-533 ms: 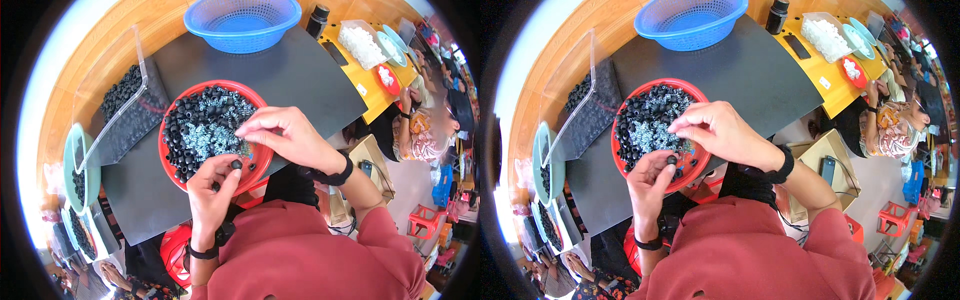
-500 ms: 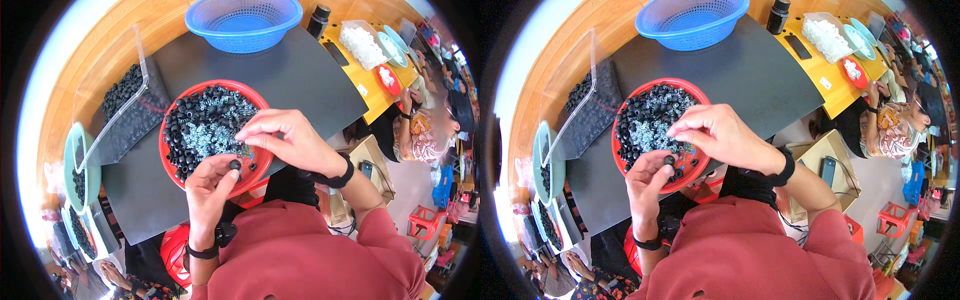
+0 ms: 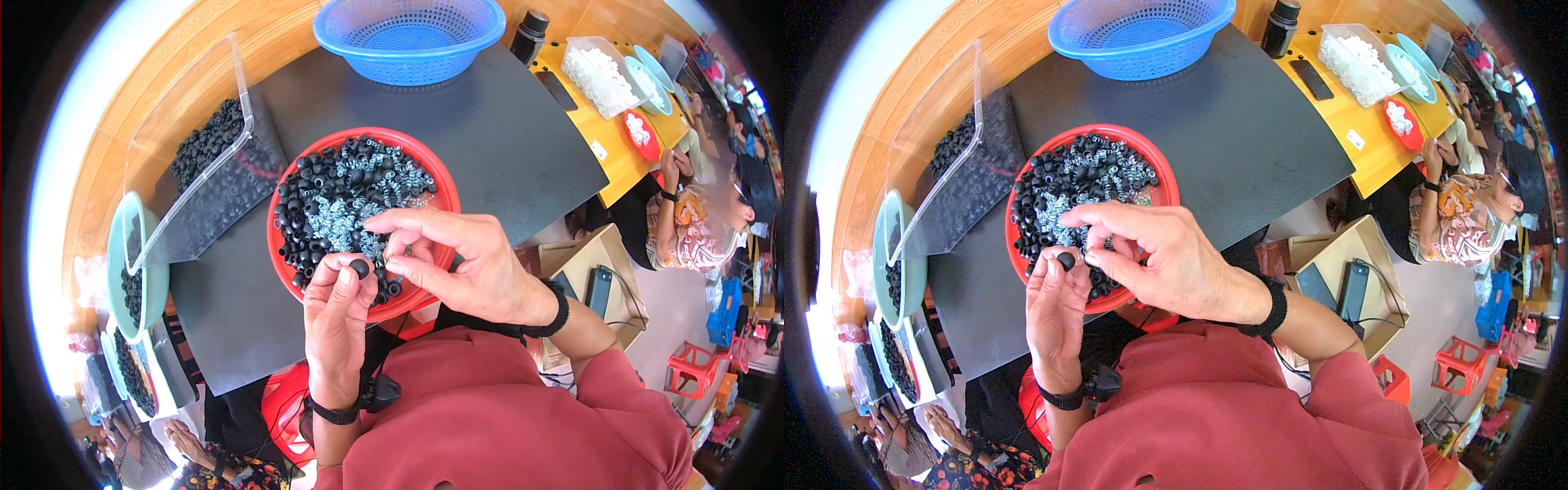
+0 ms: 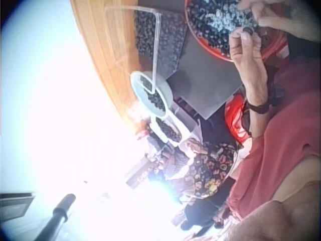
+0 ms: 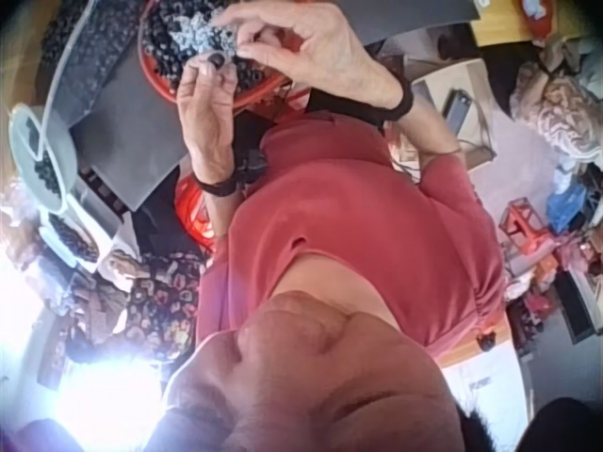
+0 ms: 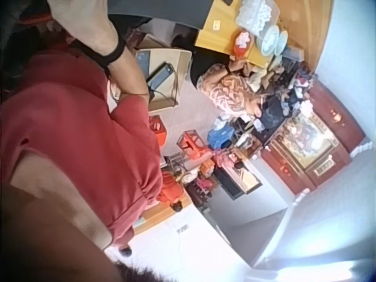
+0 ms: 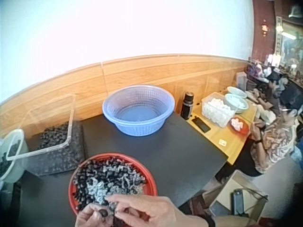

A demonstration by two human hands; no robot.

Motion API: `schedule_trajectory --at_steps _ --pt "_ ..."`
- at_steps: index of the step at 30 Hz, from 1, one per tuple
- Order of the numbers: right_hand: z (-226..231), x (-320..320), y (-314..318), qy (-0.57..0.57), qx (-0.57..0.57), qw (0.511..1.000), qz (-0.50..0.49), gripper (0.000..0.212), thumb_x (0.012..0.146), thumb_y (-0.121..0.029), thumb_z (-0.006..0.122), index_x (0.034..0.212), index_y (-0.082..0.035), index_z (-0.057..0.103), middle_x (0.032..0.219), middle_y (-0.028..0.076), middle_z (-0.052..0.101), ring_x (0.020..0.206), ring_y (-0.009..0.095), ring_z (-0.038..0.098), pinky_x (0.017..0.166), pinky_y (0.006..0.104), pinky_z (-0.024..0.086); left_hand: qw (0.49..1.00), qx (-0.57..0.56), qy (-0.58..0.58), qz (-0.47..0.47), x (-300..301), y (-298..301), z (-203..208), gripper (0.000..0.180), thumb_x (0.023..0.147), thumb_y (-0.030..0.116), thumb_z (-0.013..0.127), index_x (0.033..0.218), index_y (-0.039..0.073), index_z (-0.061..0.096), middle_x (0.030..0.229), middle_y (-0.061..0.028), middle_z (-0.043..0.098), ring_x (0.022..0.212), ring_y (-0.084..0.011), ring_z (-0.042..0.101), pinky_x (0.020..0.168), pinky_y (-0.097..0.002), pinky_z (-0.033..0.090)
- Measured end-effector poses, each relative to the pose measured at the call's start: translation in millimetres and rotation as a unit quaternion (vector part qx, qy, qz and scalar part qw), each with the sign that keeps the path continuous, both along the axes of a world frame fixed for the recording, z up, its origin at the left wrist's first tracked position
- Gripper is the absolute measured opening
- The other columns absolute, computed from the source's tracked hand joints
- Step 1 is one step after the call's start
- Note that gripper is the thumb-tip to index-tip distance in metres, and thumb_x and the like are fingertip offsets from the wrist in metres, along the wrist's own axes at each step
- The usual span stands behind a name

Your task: Sorting and assembling small black rings or nuts with blue inner components at a work table.

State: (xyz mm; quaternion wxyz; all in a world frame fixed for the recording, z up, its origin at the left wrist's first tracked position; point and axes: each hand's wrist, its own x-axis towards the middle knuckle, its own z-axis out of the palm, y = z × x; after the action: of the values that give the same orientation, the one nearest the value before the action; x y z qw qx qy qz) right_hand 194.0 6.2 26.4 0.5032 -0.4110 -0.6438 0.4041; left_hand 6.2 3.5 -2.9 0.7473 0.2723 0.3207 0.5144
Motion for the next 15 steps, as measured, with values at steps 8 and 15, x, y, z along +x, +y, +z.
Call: schedule_trajectory --at_steps 8,15 --pt "-3 -12 -3 -0.064 0.131 0.987 -0.068 0.044 0.079 0.007 0.068 0.122 -0.002 0.062 0.083 0.003 0.067 0.060 0.009 0.055 0.056 0.0236 0.046 0.998 -0.038 -0.055 0.004 4 0 3 0.016 0.095 0.011 0.060 0.109 0.003 0.059 0.100 -0.0035 0.064 0.096 -0.0122 0.061 0.089 -0.0275 0.049" --pt "-5 -17 -7 -0.089 0.159 0.978 -0.103 0.048 0.074 0.005 0.071 0.120 -0.003 0.063 0.082 0.003 0.069 0.062 0.013 0.059 0.056 0.0254 0.048 0.997 -0.044 -0.046 0.040 8 -2 2 0.014 0.096 0.013 0.059 0.108 0.005 0.059 0.101 -0.0023 0.064 0.097 -0.0116 0.060 0.090 -0.0271 0.049"
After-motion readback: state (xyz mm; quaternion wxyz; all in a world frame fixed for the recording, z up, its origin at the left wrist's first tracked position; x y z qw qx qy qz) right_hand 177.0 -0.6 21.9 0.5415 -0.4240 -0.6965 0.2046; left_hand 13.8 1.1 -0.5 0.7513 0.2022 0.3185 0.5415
